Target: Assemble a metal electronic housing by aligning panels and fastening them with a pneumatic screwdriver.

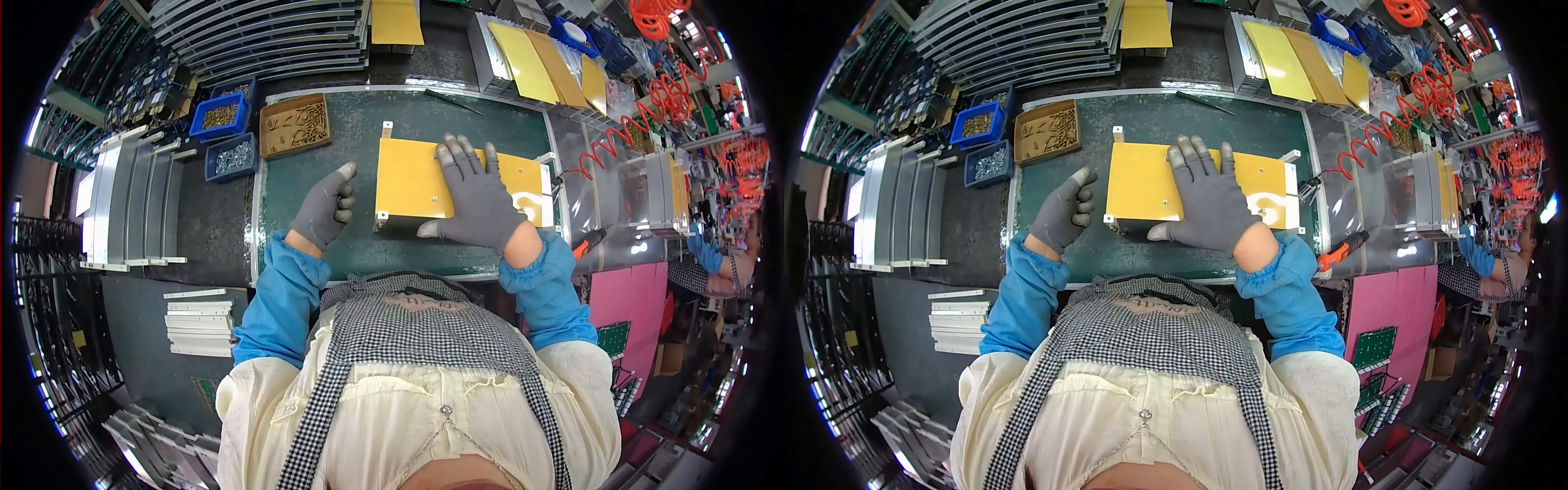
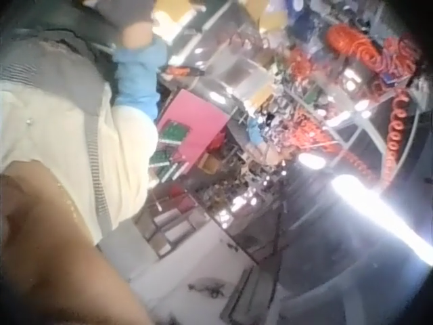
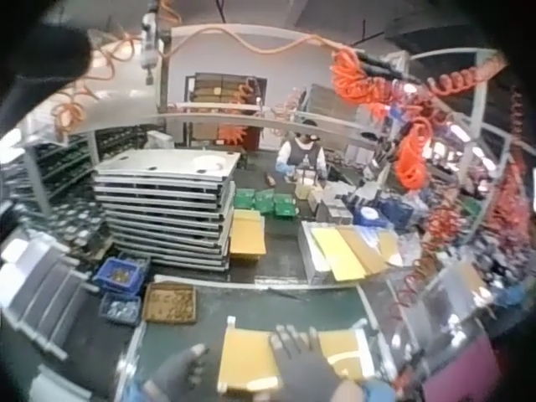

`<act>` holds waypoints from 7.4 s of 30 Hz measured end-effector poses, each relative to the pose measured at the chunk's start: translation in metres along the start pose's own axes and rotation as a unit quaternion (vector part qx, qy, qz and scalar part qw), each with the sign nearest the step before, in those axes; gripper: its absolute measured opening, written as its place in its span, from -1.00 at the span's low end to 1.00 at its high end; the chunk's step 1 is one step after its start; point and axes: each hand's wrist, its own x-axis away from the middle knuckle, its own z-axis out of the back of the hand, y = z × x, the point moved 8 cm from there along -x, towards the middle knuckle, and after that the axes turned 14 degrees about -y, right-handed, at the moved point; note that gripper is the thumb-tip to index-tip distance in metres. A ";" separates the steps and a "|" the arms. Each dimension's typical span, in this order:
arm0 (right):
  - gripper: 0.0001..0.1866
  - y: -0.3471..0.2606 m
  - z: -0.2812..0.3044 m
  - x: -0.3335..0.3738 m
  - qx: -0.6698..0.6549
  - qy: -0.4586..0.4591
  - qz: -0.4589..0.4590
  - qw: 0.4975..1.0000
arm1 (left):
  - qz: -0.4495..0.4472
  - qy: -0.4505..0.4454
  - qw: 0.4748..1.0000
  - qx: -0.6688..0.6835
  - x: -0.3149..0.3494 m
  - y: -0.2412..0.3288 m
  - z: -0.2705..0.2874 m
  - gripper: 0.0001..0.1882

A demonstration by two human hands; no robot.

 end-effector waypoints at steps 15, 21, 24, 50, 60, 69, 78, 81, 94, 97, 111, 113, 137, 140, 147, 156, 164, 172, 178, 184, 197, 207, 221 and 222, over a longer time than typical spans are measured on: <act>0.27 -0.042 -0.001 -0.032 0.037 -0.002 0.029 0.999 | -0.076 0.028 0.935 0.345 -0.012 -0.069 0.096 -0.78; 0.25 -0.048 -0.003 -0.036 0.054 -0.018 0.023 0.998 | -0.040 0.039 0.942 0.332 -0.016 -0.086 0.119 -0.82; 0.23 -0.052 -0.003 -0.035 0.057 -0.026 0.019 0.998 | -0.021 0.023 0.945 0.325 -0.024 -0.096 0.120 -0.83; 0.15 -0.047 0.023 -0.019 -0.028 0.056 0.013 0.998 | -0.339 -0.032 0.924 0.175 -0.009 0.164 0.353 -0.57; -0.69 0.072 0.040 0.178 -0.152 0.507 -0.263 0.807 | -0.304 0.122 0.941 -0.081 -0.039 0.200 0.318 -0.44; -0.61 0.137 -0.065 0.202 -0.569 0.473 -0.289 0.607 | -0.032 -0.086 0.992 -0.089 -0.024 0.099 0.093 -0.05; -0.55 0.163 -0.085 0.181 -0.668 0.440 -0.232 0.553 | 0.129 -0.303 0.941 -0.083 -0.019 -0.009 -0.075 -0.08; -0.54 0.173 -0.084 0.181 -0.675 0.428 -0.223 0.559 | 0.124 -0.294 0.946 -0.059 -0.023 -0.024 -0.081 -0.21; -0.16 0.196 -0.107 0.101 -0.776 0.162 -0.051 0.607 | 0.052 -0.210 0.976 -0.026 -0.041 -0.024 -0.065 -0.30; -0.15 0.197 -0.117 0.089 -0.811 0.168 -0.026 0.559 | 0.014 -0.159 0.986 -0.046 -0.039 -0.022 -0.062 -0.26; 0.19 0.216 -0.151 0.082 -0.821 0.062 -0.079 0.562 | -0.013 -0.136 0.990 -0.025 -0.034 -0.034 -0.094 -0.15; 0.21 0.201 -0.134 0.084 -0.886 0.048 0.004 0.460 | -0.031 -0.107 0.993 -0.039 -0.034 -0.027 -0.073 -0.16; 0.25 0.219 -0.078 0.080 -0.736 0.035 -0.186 0.650 | -0.030 -0.138 0.973 -0.184 -0.029 0.011 -0.116 -0.20; 0.30 0.219 -0.080 0.078 -0.677 0.047 -0.154 0.718 | 0.008 -0.194 0.969 -0.151 -0.021 0.003 -0.119 -0.13; 0.13 0.205 -0.097 0.090 -0.841 -0.018 -0.113 0.529 | 0.017 -0.159 0.984 -0.073 -0.036 -0.019 -0.082 -0.11; -0.08 0.195 -0.101 0.087 -0.877 0.003 -0.019 0.480 | -0.029 -0.106 0.993 -0.044 -0.037 -0.017 -0.071 -0.20; -0.18 0.192 -0.093 0.092 -0.886 0.043 0.006 0.462 | -0.054 -0.084 0.987 -0.129 -0.031 -0.014 -0.052 -0.09; -0.17 0.188 -0.099 0.097 -0.878 0.114 -0.002 0.465 | -0.124 -0.099 0.985 -0.068 -0.024 -0.020 -0.068 -0.28; -0.17 0.215 -0.049 0.178 -0.857 0.181 -0.008 0.483 | -0.118 -0.142 0.977 -0.109 -0.018 -0.033 -0.145 -0.11; -0.31 0.287 -0.021 0.289 -0.848 0.291 0.024 0.443 | -0.070 -0.198 0.970 -0.123 -0.063 -0.068 -0.289 -0.13; -0.42 0.489 -0.114 0.520 -0.756 0.567 -0.138 0.296 | 0.150 -0.454 0.852 -0.212 -0.314 -0.239 -0.657 -0.37; -0.23 0.570 -0.121 0.463 -0.742 0.571 -0.197 0.290 | 0.049 -0.411 0.888 -0.200 -0.537 -0.276 -0.718 -0.40; -0.37 0.623 -0.075 0.404 -0.593 0.631 -0.240 0.440 | -0.182 -0.162 0.933 -0.266 -0.488 -0.288 -0.649 -0.58; -0.39 0.613 -0.045 0.402 -0.338 0.571 -0.311 0.680 | -0.217 -0.191 0.878 -0.382 -0.480 -0.316 -0.623 -0.65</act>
